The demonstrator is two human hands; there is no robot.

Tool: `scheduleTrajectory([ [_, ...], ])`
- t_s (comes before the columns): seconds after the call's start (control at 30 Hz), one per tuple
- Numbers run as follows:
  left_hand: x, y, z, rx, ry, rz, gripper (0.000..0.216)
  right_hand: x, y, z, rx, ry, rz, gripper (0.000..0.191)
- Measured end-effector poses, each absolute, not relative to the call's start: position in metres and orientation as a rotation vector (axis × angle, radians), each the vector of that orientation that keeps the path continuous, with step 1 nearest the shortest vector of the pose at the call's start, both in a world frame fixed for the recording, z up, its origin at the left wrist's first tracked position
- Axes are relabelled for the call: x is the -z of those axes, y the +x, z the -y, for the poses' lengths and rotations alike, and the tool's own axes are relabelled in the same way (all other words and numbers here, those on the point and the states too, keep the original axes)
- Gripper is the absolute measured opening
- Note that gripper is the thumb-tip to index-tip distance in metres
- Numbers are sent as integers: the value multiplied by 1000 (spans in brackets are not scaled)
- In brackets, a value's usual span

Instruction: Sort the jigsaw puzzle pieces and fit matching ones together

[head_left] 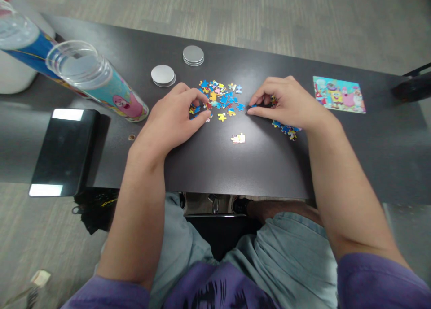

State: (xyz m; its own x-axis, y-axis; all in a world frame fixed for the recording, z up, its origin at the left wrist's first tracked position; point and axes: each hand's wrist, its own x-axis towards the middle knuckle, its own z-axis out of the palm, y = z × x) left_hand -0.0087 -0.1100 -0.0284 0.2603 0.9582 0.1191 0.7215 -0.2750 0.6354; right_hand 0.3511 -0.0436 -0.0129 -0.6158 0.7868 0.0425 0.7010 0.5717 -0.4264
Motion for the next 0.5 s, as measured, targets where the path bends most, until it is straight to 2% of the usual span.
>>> scheduleTrajectory([
  [0.3,30,-9,109,-688,2092,-1513,28,12,359,42,-503,-1278,2509,42],
  [0.5,31,-12,109,-697,2109,-1500,35,9,370,38,-541,-1272,2489,42],
])
